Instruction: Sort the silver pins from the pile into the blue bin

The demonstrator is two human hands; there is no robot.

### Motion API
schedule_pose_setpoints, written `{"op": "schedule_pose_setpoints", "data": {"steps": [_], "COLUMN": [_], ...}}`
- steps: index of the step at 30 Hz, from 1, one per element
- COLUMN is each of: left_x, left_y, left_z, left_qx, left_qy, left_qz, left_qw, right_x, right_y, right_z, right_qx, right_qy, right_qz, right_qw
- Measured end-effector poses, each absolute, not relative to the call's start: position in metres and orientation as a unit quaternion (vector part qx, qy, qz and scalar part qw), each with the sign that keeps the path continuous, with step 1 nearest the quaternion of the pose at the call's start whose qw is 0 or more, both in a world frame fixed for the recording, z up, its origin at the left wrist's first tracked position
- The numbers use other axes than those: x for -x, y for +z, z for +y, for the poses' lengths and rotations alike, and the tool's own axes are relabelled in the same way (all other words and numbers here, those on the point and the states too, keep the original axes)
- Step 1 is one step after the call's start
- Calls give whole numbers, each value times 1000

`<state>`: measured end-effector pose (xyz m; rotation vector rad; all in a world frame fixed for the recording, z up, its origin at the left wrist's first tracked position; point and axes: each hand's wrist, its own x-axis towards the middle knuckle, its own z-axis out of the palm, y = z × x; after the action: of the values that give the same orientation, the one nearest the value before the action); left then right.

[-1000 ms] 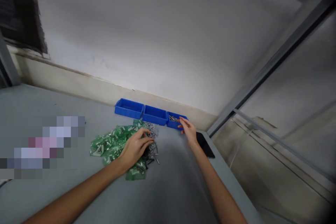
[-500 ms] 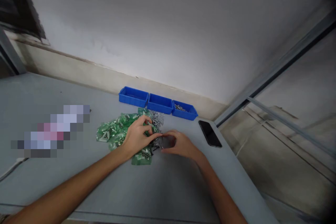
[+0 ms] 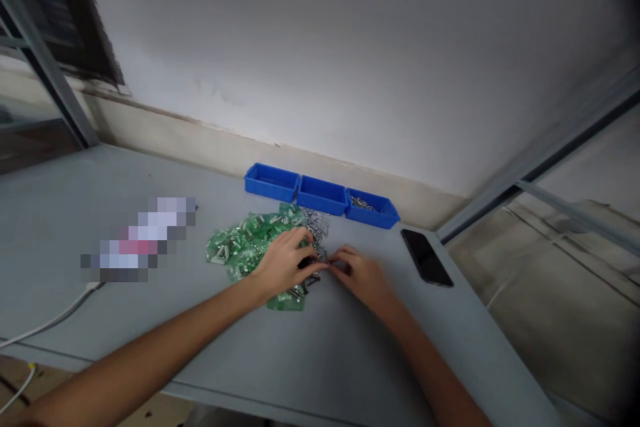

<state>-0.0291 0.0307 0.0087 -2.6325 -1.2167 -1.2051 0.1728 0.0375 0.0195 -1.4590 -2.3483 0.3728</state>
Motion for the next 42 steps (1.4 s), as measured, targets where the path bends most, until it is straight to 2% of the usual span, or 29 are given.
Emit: {"op": "schedule_pose_setpoints", "data": {"steps": [11, 18, 23, 30, 39, 42], "left_x": [26, 22, 22, 21, 18, 18], "left_y": [11, 4, 5, 8, 7, 7], "left_z": [29, 26, 26, 25, 23, 24], "left_qx": [831, 804, 811, 816, 763, 759], "left_qy": [-397, -448, -445, -418, -512, -518], "left_qz": [-382, -374, -362, -371, -360, -358], "left_qw": [-74, -115, -120, -145, -162, -166], "right_x": [-172, -162, -161, -163, -162, -163], "right_y": [21, 34, 37, 38, 38, 40], "right_z": [36, 26, 24, 25, 26, 26], "right_qx": [522, 507, 497, 491, 443, 464], "right_qy": [58, 192, 271, 301, 365, 345], "right_qz": [-793, -743, -721, -724, -712, -703], "right_qw": [309, 393, 400, 380, 405, 413]}}
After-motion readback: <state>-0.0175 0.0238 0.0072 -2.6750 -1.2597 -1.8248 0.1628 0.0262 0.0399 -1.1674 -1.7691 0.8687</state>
